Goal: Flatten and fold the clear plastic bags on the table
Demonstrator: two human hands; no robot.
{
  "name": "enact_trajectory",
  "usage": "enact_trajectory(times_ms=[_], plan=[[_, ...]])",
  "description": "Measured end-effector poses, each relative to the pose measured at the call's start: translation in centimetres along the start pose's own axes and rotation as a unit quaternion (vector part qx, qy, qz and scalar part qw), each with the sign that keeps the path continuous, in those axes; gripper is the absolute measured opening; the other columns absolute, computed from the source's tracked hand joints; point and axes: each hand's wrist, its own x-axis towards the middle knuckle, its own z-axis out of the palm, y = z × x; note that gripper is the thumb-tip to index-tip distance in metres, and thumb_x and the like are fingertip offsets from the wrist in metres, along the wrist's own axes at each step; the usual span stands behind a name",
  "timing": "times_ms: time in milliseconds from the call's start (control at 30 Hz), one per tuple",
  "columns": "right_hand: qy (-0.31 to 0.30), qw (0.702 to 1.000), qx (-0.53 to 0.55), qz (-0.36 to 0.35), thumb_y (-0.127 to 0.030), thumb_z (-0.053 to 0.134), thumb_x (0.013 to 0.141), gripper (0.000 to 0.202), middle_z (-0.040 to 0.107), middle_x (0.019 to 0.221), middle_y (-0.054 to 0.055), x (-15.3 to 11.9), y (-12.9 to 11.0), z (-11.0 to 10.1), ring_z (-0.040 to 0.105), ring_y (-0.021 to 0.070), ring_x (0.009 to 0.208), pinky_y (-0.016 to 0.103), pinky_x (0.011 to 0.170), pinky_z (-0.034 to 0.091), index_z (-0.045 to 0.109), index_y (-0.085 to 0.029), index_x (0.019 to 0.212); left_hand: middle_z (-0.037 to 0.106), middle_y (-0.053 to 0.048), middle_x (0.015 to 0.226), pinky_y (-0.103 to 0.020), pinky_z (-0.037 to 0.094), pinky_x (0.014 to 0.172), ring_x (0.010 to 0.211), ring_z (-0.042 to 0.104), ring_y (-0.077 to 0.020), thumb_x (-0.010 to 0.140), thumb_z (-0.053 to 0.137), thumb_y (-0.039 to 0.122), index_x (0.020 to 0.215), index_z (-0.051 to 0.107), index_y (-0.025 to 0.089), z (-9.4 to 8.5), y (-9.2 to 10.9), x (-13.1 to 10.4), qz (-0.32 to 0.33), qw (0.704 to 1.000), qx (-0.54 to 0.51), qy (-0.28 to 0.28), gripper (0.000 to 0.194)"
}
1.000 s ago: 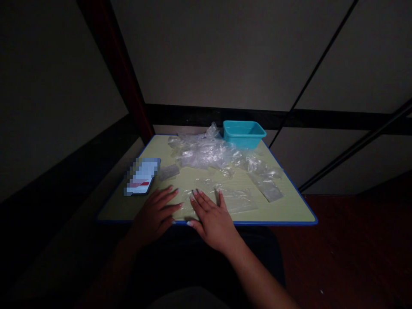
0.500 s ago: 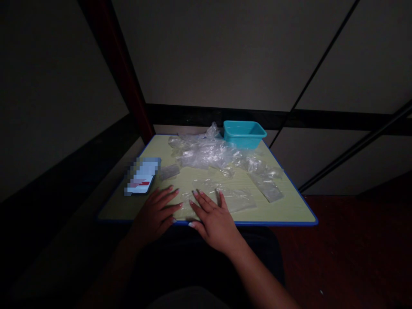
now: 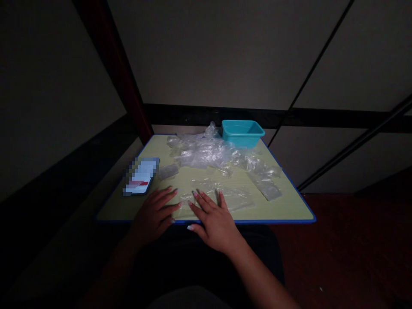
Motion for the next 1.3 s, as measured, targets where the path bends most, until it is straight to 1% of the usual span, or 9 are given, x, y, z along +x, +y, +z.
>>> enact_trajectory(times_ms=[200,433,600,767,867,1000,1133,1200,1300], plan=[[0.007,1.0,-0.007,0.027,-0.041,0.045,0.094,0.066,0.02,0.155,0.01,-0.1,-0.2,0.1,0.018,0.0225,0.143,0.059,0.113,-0.002,0.016,-0.022,0.151,0.053,-0.012,0.137,-0.055,0.034,0.104,0.13,0.042,-0.0315,0.089,0.051,0.037,0.114,0.067,0.022,0.1,-0.3,-0.1,0.019,1.0,0.003,0.011,0.034],[0.029,0.984,-0.038,0.17,-0.042,0.037,0.095,0.066,0.02,0.155,0.012,-1.1,1.2,0.1,0.019,0.025,0.143,0.061,0.112,0.002,0.014,-0.016,0.151,0.057,-0.012,0.134,-0.052,0.033,0.106,0.128,0.046,-0.0303,0.089,0.049,0.042,0.118,0.064,0.019,0.3,-0.7,-0.5,0.03,0.999,0.001,0.033,0.04],[0.021,0.979,-0.05,0.196,-0.048,0.034,0.095,0.068,0.02,0.154,0.014,-1.2,1.7,0.3,0.018,0.0263,0.143,0.061,0.113,0.004,0.018,-0.012,0.15,0.054,-0.014,0.136,-0.052,0.026,0.109,0.128,0.047,-0.0306,0.09,0.047,0.041,0.135,0.049,0.016,0.6,0.6,0.1,0.015,0.999,0.011,0.046,0.052],[0.011,0.978,-0.05,0.201,-0.051,0.034,0.095,0.069,0.02,0.154,0.014,-1.4,1.6,-0.1,0.017,0.0256,0.144,0.06,0.113,0.005,0.021,-0.01,0.149,0.048,-0.012,0.143,-0.051,0.009,0.116,0.133,0.042,-0.0297,0.089,0.051,0.046,0.139,0.045,0.018,1.2,3.7,1.9,0.081,0.996,0.001,-0.028,0.058],[0.028,0.971,-0.054,0.232,-0.051,0.033,0.095,0.069,0.019,0.154,0.014,-2.7,2.0,-0.5,0.017,0.0258,0.144,0.061,0.113,0.004,0.02,-0.011,0.15,0.046,-0.013,0.144,-0.053,0.008,0.116,0.134,0.041,-0.0295,0.089,0.052,0.045,0.14,0.043,0.017,1.5,4.5,2.6,0.076,0.996,0.002,-0.048,0.059],[0.049,0.957,-0.061,0.279,-0.048,0.034,0.096,0.065,0.022,0.154,0.014,-5.2,2.8,-0.6,0.02,0.0275,0.143,0.064,0.111,0.005,0.019,-0.017,0.15,0.047,-0.014,0.143,-0.057,0.013,0.113,0.133,0.041,-0.0313,0.088,0.053,0.043,0.138,0.046,0.017,1.1,4.6,3.8,0.049,0.998,-0.004,-0.043,0.056],[0.064,0.96,-0.058,0.265,-0.042,0.035,0.097,0.058,0.027,0.153,0.011,-6.5,3.3,-0.3,0.024,0.027,0.142,0.066,0.11,0.003,0.021,-0.024,0.15,0.047,-0.012,0.144,-0.055,0.021,0.112,0.135,0.039,-0.0282,0.091,0.05,0.041,0.139,0.044,0.021,0.5,4.5,7.0,0.033,0.998,-0.019,-0.044,0.053],[0.07,0.964,-0.052,0.251,-0.041,0.037,0.096,0.057,0.028,0.153,0.01,-6.6,3.3,-0.2,0.025,0.0268,0.141,0.066,0.11,0.003,0.023,-0.024,0.149,0.046,-0.011,0.144,-0.055,0.023,0.111,0.136,0.037,-0.0276,0.091,0.05,0.044,0.139,0.044,0.023,0.5,3.9,9.0,0.023,0.998,-0.01,-0.059,0.052],[0.07,0.97,-0.038,0.231,-0.04,0.038,0.096,0.057,0.028,0.153,0.01,-6.4,3.3,-0.2,0.026,0.0263,0.141,0.066,0.11,0.003,0.025,-0.023,0.149,0.043,-0.015,0.146,-0.057,0.025,0.108,0.138,0.032,-0.0324,0.085,0.055,0.056,0.133,0.053,0.02,0.8,2.1,11.3,-0.017,0.997,0.037,-0.068,0.059]])
